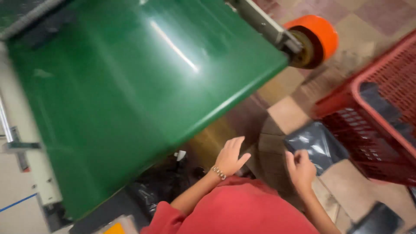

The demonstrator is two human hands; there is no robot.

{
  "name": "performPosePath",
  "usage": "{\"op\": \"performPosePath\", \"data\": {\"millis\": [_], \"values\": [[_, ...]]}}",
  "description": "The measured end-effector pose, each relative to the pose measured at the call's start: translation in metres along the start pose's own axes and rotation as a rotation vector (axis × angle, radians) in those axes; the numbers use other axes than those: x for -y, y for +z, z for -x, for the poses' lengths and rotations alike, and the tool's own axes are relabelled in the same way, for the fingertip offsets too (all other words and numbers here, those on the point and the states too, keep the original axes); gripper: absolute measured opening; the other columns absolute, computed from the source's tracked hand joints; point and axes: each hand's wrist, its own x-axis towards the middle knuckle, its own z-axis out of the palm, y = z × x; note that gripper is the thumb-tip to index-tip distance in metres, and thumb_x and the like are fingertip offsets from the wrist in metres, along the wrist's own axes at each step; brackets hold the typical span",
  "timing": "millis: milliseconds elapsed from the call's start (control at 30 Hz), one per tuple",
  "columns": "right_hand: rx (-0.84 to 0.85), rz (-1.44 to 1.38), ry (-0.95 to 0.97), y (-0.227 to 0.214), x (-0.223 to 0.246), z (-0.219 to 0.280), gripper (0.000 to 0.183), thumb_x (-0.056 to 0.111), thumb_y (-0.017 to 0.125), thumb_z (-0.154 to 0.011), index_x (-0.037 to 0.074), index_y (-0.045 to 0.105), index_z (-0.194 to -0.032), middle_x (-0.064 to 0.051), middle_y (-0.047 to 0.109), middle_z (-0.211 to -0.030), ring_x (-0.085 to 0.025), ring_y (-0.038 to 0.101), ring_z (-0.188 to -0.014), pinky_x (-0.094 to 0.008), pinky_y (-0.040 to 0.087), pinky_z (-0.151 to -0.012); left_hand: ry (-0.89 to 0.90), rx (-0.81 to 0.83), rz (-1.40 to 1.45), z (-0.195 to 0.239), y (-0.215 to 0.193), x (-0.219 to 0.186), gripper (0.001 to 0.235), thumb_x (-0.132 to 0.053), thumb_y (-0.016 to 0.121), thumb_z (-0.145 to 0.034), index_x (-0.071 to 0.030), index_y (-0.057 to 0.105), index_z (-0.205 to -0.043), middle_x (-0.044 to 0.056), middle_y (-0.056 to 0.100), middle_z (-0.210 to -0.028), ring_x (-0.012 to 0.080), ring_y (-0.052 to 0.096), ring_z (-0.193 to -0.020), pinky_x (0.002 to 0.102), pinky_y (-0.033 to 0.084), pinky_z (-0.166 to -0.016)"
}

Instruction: Folding plastic bags coming off a conveyor belt and placing them into a collection basket.

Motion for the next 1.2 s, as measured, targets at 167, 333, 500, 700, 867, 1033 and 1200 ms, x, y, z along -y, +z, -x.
{"op": "performPosePath", "data": {"millis": [167, 333, 500, 700, 867, 1033, 1200], "values": [[0.205, -0.249, -0.189, 0.036, 0.180, 0.028, 0.025, 0.039, 0.069, -0.090, 0.022, 0.057, -0.103, -0.013, 0.074, -0.084, -0.040, 0.071, -0.088, -0.051, 0.055, -0.076, -0.087, -0.051, 0.155, 0.090, -0.055, 0.073, 0.063, -0.041, 0.059, -0.095, -0.004, 0.043, -0.143, 0.016, 0.052, -0.130, 0.0293, 0.064, -0.110, 0.040, 0.054, -0.092], [0.426, -0.461, -0.540, 0.062, 0.304, 0.072, 0.030, 0.024, 0.075, -0.085, 0.019, 0.061, -0.112, -0.006, 0.075, -0.097, -0.030, 0.072, -0.097, -0.045, 0.057, -0.086, -0.060, -0.217, 0.014, 0.149, -0.123, 0.103, 0.060, -0.042, 0.060, -0.095, -0.005, 0.047, -0.140, 0.016, 0.054, -0.124, 0.0331, 0.064, -0.108, 0.041, 0.056, -0.088], [0.515, -0.528, -0.679, 0.095, 0.375, 0.096, 0.029, 0.018, 0.074, -0.087, 0.016, 0.061, -0.113, -0.004, 0.074, -0.104, -0.029, 0.070, -0.102, -0.044, 0.054, -0.092, -0.117, -0.276, -0.204, 0.194, -0.174, 0.138, 0.057, -0.049, 0.048, -0.098, -0.011, 0.048, -0.140, 0.009, 0.055, -0.124, 0.0285, 0.062, -0.111, 0.041, 0.057, -0.078], [0.529, -0.679, -0.691, 0.120, 0.417, 0.104, 0.037, 0.008, 0.071, -0.089, 0.002, 0.058, -0.124, -0.020, 0.067, -0.120, -0.038, 0.063, -0.116, -0.046, 0.052, -0.098, -0.207, -0.394, -0.446, 0.235, -0.186, 0.180, 0.062, -0.056, 0.053, -0.094, -0.012, 0.051, -0.138, 0.008, 0.054, -0.130, 0.0289, 0.051, -0.128, 0.046, 0.050, -0.096], [0.580, -0.781, -0.592, 0.147, 0.434, 0.086, 0.041, 0.004, 0.066, -0.093, -0.003, 0.050, -0.131, -0.026, 0.059, -0.126, -0.045, 0.057, -0.122, -0.053, 0.046, -0.103, -0.300, -0.430, -0.565, 0.239, -0.204, 0.170, 0.081, -0.054, 0.072, -0.080, -0.007, 0.047, -0.141, 0.015, 0.044, -0.149, 0.0371, 0.033, -0.146, 0.065, 0.034, -0.108], [0.760, -0.887, -0.150, 0.159, 0.448, 0.073, 0.053, 0.021, 0.069, -0.094, -0.001, 0.046, -0.137, -0.019, 0.054, -0.133, -0.029, 0.060, -0.118, -0.040, 0.052, -0.098, -0.335, -0.497, -0.681, 0.237, -0.190, 0.190, 0.097, -0.056, 0.078, -0.070, -0.005, 0.044, -0.144, 0.017, 0.039, -0.156, 0.0366, 0.031, -0.149, 0.068, 0.030, -0.110], [1.010, -0.822, 0.102, 0.156, 0.453, 0.076, 0.070, 0.038, 0.066, -0.096, -0.005, 0.037, -0.142, -0.033, 0.051, -0.135, -0.047, 0.062, -0.115, -0.053, 0.055, -0.091, -0.260, -0.590, -0.618, 0.242, -0.166, 0.215, 0.085, -0.032, 0.084, -0.066, -0.007, 0.050, -0.139, 0.013, 0.049, -0.148, 0.0342, 0.041, -0.144, 0.064, 0.037, -0.109]]}}
